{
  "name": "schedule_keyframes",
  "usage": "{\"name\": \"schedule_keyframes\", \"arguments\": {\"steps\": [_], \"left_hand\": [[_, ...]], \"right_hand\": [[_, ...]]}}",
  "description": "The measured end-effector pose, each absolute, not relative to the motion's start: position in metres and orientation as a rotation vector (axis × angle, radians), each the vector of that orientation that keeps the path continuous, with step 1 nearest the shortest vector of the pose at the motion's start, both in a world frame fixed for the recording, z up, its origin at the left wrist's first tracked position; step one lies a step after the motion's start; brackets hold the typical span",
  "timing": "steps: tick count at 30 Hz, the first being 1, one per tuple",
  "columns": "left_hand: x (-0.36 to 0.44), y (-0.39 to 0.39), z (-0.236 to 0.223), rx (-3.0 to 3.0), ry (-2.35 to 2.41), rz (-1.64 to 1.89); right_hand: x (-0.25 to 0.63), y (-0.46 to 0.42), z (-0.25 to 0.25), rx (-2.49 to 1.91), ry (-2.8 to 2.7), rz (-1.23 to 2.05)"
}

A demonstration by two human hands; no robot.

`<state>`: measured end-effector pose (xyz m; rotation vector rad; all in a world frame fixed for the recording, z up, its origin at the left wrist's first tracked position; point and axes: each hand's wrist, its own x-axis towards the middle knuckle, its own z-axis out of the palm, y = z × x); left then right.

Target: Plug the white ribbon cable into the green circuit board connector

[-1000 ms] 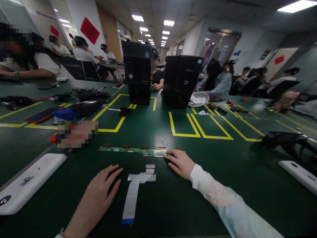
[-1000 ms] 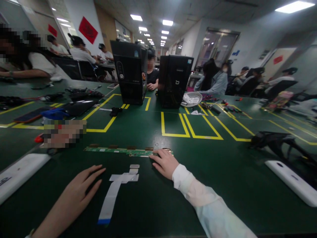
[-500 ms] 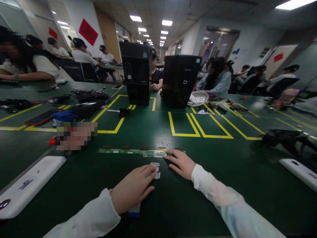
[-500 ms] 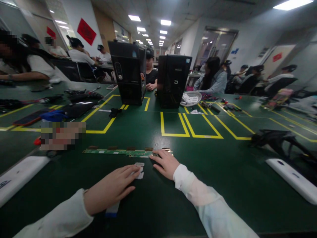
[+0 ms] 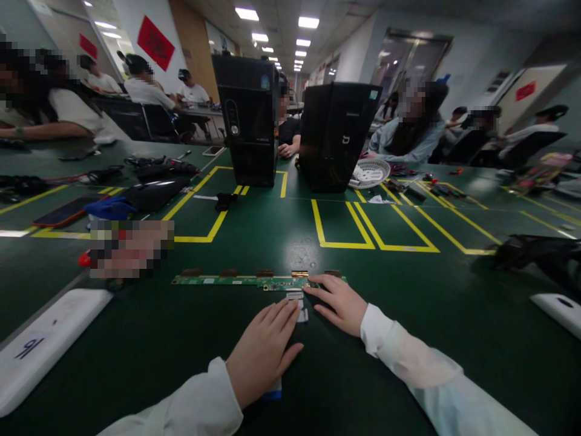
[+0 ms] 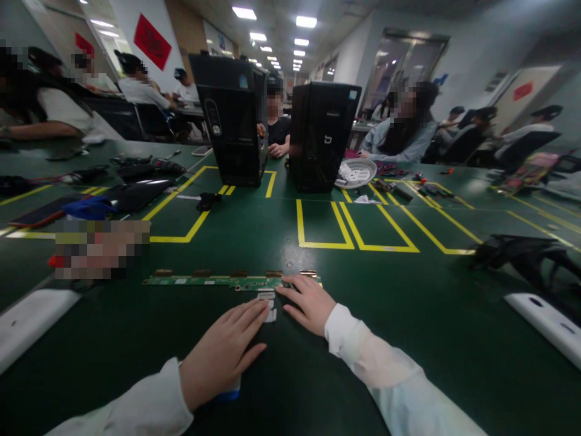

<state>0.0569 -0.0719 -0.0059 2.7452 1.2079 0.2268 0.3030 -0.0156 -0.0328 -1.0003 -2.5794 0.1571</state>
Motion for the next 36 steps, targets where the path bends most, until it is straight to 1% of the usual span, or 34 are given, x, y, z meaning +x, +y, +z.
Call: {"name": "schedule_keyframes", "arguments": {"steps": [15, 36], "left_hand": [[0.060, -0.069, 0.000, 2.692, 1.266, 0.256], [0.058, -0.075, -0.015, 2.639, 1.319, 0.345]], "right_hand": [[0.301, -0.016, -0.032, -1.019, -2.581, 0.156], [0.302, -0.018, -0.031, -1.038, -2.578, 0.159]]}}
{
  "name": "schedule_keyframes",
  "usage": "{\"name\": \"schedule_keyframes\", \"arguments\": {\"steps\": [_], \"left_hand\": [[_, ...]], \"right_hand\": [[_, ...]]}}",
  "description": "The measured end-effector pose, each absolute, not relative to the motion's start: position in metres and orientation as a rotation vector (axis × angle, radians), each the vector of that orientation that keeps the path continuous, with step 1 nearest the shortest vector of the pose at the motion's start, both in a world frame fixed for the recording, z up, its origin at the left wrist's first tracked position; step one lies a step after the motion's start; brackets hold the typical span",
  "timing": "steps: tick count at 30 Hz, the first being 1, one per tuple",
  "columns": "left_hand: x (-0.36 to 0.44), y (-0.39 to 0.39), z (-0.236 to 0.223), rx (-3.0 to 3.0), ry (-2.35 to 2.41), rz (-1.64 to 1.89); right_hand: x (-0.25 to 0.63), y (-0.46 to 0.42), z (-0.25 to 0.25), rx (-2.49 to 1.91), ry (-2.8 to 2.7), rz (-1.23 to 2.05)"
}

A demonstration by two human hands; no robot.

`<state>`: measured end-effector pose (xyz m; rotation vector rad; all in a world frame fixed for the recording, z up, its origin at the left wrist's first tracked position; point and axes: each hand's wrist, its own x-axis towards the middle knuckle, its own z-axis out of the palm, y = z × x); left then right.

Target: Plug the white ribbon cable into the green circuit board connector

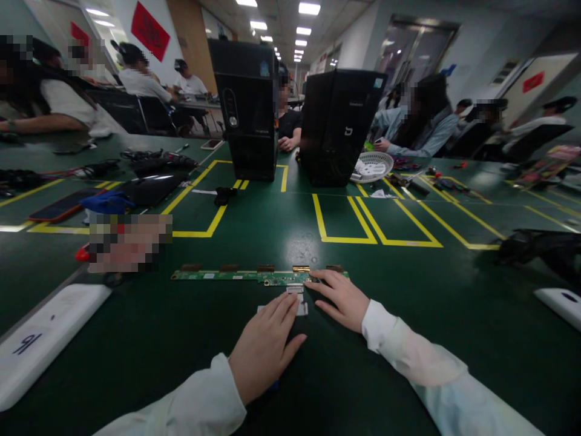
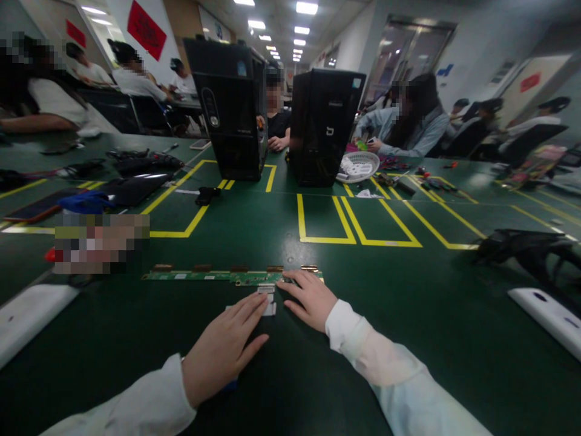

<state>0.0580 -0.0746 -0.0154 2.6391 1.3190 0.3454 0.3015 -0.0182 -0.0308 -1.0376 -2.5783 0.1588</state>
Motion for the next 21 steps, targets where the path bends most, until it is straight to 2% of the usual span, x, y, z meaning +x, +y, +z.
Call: {"name": "schedule_keyframes", "arguments": {"steps": [12, 21], "left_hand": [[0.057, -0.073, -0.019, 2.687, 1.282, 0.393], [0.061, -0.070, -0.004, 2.677, 1.290, 0.225]], "right_hand": [[0.301, -0.017, -0.033, -1.026, -2.578, 0.161], [0.302, -0.017, -0.032, -1.037, -2.575, 0.162]]}}
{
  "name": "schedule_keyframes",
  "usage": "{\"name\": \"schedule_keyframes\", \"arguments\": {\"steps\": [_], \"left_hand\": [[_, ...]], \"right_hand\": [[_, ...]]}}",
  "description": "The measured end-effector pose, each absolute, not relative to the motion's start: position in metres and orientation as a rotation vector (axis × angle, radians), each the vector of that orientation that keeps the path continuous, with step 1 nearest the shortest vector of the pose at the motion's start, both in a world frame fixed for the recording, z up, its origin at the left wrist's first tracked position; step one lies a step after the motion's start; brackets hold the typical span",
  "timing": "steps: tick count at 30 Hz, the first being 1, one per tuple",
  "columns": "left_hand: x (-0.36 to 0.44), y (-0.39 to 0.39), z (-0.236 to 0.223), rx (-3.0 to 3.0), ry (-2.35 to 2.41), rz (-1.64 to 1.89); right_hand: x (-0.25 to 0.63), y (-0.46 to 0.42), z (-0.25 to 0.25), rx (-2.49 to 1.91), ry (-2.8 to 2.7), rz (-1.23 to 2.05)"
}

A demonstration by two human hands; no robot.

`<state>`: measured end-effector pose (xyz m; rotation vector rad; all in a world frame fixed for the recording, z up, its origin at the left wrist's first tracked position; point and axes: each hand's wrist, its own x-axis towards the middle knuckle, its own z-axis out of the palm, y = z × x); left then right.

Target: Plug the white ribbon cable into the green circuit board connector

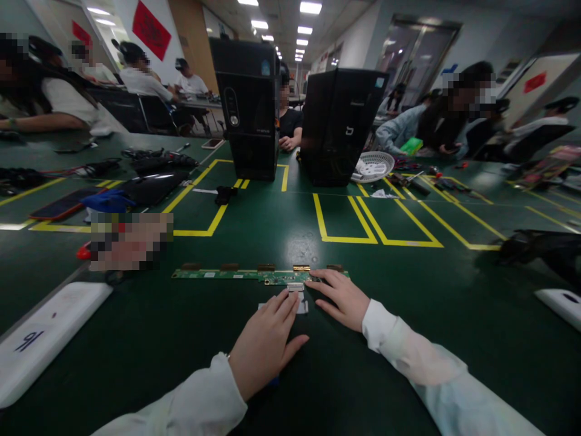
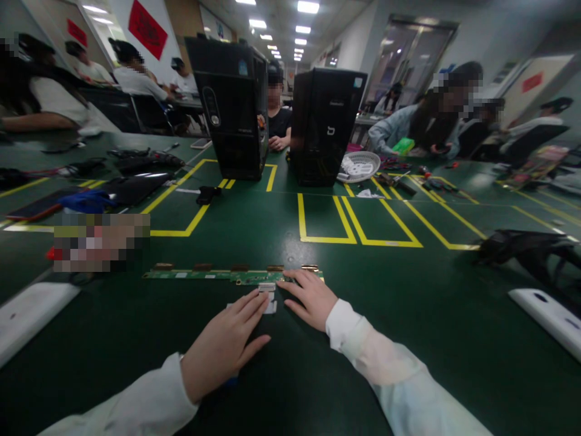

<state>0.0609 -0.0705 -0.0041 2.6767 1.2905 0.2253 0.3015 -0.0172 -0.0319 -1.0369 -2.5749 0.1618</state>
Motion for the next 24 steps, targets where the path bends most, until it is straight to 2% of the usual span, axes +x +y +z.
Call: {"name": "schedule_keyframes", "arguments": {"steps": [11, 24], "left_hand": [[0.0630, -0.0708, -0.0012, 2.691, 1.282, 0.173], [0.0636, -0.0701, -0.0018, 2.705, 1.301, 0.275]], "right_hand": [[0.3009, -0.0177, -0.0308, -1.047, -2.583, 0.160], [0.3006, -0.0175, -0.0325, -1.037, -2.581, 0.155]]}}
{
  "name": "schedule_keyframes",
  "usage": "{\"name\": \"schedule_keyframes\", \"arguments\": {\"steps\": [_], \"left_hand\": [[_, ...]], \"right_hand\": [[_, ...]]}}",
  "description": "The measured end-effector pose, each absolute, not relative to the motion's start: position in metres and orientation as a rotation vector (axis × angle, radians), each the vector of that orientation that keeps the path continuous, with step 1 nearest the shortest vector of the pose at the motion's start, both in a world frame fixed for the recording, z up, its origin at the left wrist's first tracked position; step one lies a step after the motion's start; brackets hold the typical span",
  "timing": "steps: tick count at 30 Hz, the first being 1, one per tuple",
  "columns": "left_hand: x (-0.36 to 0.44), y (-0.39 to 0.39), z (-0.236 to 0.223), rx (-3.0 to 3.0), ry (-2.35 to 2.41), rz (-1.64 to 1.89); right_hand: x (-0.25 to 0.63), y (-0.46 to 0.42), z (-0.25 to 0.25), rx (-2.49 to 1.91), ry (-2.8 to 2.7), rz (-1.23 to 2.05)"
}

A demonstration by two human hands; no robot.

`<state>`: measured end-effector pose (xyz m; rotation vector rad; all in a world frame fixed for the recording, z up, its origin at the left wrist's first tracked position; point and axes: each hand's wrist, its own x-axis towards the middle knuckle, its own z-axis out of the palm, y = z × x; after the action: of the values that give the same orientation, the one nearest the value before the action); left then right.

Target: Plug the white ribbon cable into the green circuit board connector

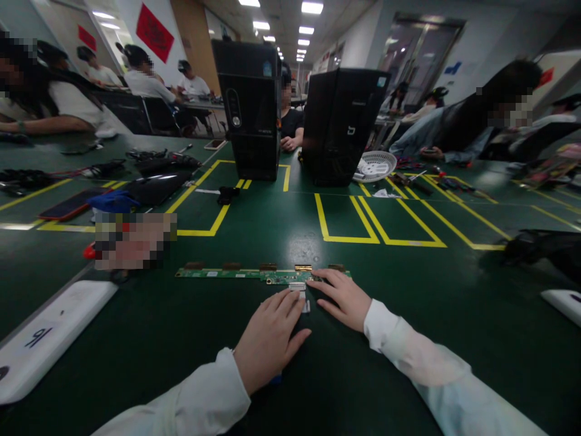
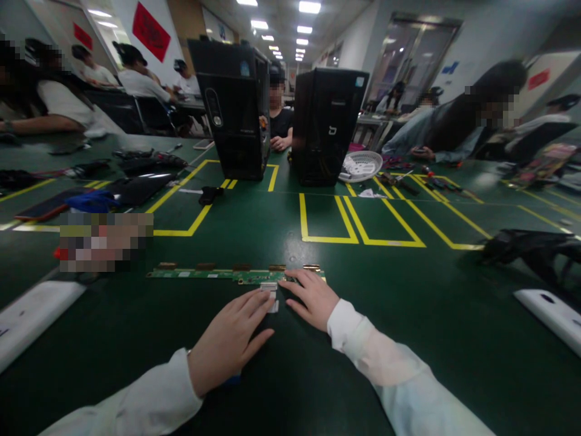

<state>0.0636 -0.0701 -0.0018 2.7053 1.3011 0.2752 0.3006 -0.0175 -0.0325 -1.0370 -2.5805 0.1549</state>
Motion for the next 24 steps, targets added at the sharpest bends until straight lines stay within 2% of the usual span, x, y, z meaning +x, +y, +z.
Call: {"name": "schedule_keyframes", "arguments": {"steps": [24], "left_hand": [[0.0647, -0.0725, -0.0055, 2.710, 1.353, 0.311]], "right_hand": [[0.3011, -0.0176, -0.0317, -1.021, -2.576, 0.163]]}}
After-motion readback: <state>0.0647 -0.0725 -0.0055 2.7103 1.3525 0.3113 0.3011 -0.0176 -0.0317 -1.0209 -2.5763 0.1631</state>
